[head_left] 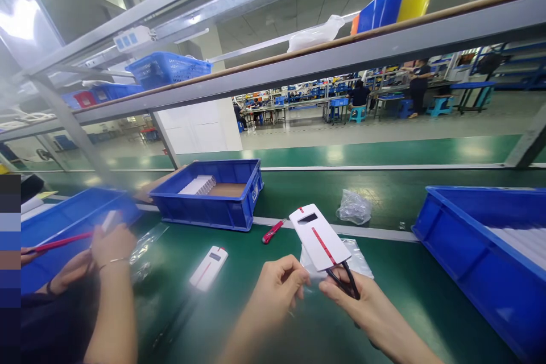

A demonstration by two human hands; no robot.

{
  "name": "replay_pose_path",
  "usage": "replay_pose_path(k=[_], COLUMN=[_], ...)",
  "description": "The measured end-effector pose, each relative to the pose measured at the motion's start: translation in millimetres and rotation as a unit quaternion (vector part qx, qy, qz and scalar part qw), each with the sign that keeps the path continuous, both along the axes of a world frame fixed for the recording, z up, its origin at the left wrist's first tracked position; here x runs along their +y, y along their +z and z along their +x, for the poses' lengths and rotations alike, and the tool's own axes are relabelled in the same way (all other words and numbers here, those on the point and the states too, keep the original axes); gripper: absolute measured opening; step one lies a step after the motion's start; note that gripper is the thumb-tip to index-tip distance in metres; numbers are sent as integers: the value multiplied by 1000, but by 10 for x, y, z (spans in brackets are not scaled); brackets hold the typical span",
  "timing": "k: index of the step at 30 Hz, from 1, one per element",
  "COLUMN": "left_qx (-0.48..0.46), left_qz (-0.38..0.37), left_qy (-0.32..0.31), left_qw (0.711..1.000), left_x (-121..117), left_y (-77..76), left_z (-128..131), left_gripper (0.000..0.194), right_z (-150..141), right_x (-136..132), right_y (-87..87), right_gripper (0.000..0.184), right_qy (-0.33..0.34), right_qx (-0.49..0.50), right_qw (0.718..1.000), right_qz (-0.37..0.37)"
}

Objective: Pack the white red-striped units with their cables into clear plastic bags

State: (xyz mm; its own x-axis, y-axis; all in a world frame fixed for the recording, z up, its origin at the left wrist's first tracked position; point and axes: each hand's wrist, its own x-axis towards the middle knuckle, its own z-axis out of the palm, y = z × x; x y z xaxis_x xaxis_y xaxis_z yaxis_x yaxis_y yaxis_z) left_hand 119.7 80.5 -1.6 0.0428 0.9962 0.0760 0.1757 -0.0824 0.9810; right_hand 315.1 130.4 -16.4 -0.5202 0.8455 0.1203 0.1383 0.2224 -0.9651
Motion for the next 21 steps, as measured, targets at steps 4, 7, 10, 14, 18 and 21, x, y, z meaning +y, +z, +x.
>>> replay_pose_path(k=[4,7,10,14,18,21], left_qx=[-10,-16,-14,-5,2,-2], left_qz=[-8,-7,3,16,23,20], left_qy=[-5,-2,13,36,45,42], left_qw=[1000,1000,1000,999,999,999], left_x=[2,-3,-2,-4,-30,-37], left_y=[-22,-33,-50,-80,-97,-103], left_z=[24,35,10,-38,-28,-5], left_gripper=[34,37,40,45,44,47], right_z=[-20,-11,39,108,93,52], right_x=[-18,14,55,74,58,39], right_y=[81,76,84,175,229,215], right_gripper=[36,45,48,49,49,45], right_qy=[-4,-14,-24,-14,-2,-1], right_qx=[28,-12,-51,-80,-72,-32], right_qw=[1000,999,996,993,996,999], right_qz=[4,-32,-70,-83,-52,-26])
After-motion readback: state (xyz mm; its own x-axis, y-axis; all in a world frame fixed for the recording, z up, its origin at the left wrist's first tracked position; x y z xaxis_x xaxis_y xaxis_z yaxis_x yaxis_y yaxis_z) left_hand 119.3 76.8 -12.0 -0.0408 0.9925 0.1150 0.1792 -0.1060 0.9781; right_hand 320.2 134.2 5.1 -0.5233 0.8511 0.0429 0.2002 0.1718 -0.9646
